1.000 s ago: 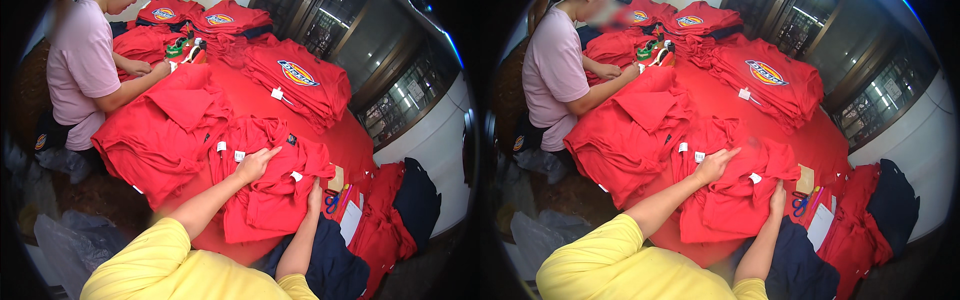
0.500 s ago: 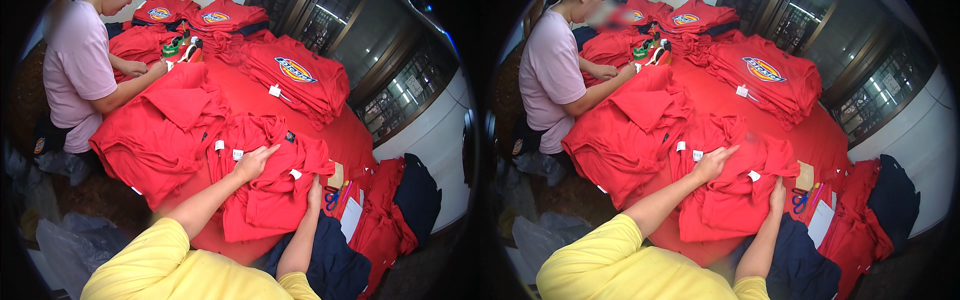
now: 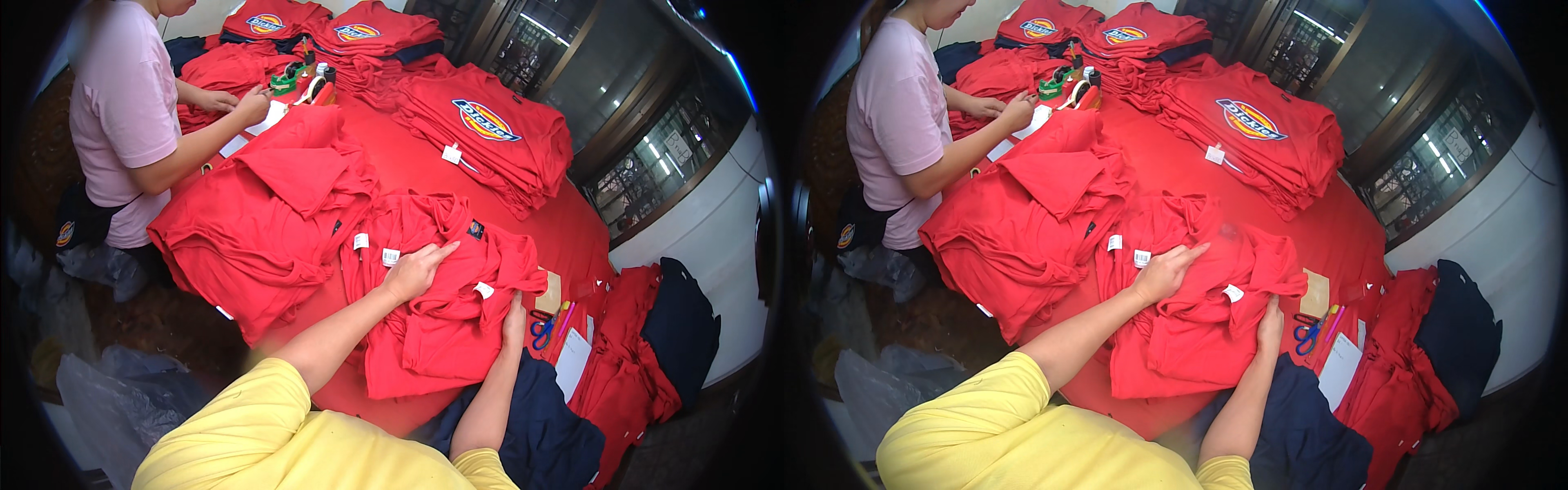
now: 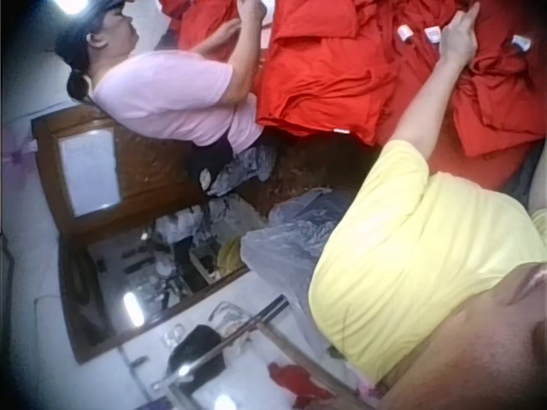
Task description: The person sorts and stacks dark blue and red shirts on a table, writes on a small notepad using a pen, and points to specific details on the garments while working alongside another person.
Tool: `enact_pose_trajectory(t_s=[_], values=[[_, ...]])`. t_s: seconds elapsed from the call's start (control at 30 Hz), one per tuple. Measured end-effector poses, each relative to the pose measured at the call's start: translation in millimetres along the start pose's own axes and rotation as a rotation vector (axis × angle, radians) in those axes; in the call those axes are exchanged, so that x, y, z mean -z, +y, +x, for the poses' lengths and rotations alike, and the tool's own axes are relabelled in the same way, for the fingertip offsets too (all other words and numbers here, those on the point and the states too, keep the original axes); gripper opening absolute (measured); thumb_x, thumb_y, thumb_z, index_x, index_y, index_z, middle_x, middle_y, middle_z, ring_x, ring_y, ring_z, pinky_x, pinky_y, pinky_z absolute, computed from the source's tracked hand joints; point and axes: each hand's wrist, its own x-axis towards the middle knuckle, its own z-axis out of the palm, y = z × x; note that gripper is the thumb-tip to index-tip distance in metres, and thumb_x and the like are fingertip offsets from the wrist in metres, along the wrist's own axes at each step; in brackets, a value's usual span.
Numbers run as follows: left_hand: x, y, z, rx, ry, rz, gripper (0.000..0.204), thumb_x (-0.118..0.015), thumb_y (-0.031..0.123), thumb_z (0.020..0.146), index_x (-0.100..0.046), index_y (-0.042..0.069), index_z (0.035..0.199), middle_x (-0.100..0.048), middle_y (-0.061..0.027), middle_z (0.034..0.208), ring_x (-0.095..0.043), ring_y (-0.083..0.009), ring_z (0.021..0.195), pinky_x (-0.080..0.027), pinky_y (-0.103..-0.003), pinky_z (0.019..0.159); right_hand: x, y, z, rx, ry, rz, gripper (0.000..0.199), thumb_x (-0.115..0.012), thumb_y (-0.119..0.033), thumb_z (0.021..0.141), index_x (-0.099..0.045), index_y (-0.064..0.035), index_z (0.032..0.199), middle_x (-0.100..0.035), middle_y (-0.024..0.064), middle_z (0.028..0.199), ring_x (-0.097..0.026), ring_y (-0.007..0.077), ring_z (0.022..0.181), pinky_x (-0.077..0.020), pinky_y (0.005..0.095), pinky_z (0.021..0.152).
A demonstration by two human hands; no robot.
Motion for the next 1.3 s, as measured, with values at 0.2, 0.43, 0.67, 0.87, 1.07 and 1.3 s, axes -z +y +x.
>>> enact_pose_trajectory(t_s=[0.2,0.43,0.67,0.87,1.07,1.3], values=[[-1,-1,0,0.001,0.004,0.001,0.048,-0.048,0.002,0.09,-0.047,0.015,0.136,-0.055,-0.0146,0.088,-0.059,-0.0345,0.08,-0.05,-0.043,0.069,0,3,3,0.01,0.005,-0.028,0.078,-0.029,-0.058,0.097,-0.057,0.0128,0.115,-0.064,0.0283,0.109,-0.059,0.0384,0.106,-0.0423,0.0421,0.09],[1,2,0,-0.012,0.017,-0.016,0.048,-0.048,0.002,0.089,-0.048,0.015,0.136,-0.056,-0.0147,0.09,-0.06,-0.0346,0.08,-0.05,-0.043,0.068,0,-4,-5,0.072,0.072,0.025,0.068,-0.036,-0.051,0.098,-0.059,0.0121,0.108,-0.065,0.026,0.102,-0.059,0.0375,0.1,-0.0421,0.0415,0.089],[-4,0,-2,0.031,-0.005,0.042,0.05,-0.047,0.0,0.087,-0.049,0.015,0.134,-0.058,-0.0141,0.095,-0.061,-0.0345,0.081,-0.052,-0.044,0.068,-22,-116,-59,0.691,0.391,0.444,0.029,-0.052,-0.017,0.096,-0.051,0.0,0.12,-0.054,0.0152,0.119,-0.057,0.0218,0.105,-0.045,0.0312,0.089],[-15,-23,-6,-0.095,0.068,0.034,0.061,-0.049,0.001,0.085,-0.041,0.019,0.142,-0.057,-0.0139,0.095,-0.061,-0.0314,0.073,-0.051,-0.04,0.063,-165,-251,-125,0.395,-0.899,0.936,0.063,-0.052,-0.004,0.09,-0.023,-0.0033,0.146,-0.038,0.0222,0.139,-0.054,0.0347,0.117,-0.0497,0.0424,0.093],[-3,1,-3,0.002,0.042,0.058,0.056,-0.049,-0.001,0.085,-0.047,0.02,0.137,-0.056,-0.0139,0.088,-0.061,-0.0329,0.068,-0.052,-0.042,0.059,-269,-283,-115,0.018,-1.238,1.083,0.086,-0.055,0.004,0.084,-0.003,-0.0097,0.151,-0.017,0.0187,0.152,-0.044,0.0342,0.127,-0.0438,0.0419,0.1],[1,-1,-3,-0.027,0.055,-0.008,0.054,-0.048,-0.002,0.084,-0.048,0.016,0.136,-0.055,-0.0131,0.087,-0.062,-0.0316,0.072,-0.053,-0.041,0.061,-309,-277,-132,0.42,-1.046,0.761,0.084,-0.066,-0.012,0.088,-0.01,-0.0117,0.152,-0.024,0.0111,0.151,-0.039,0.022,0.13,-0.0401,0.033,0.1]])
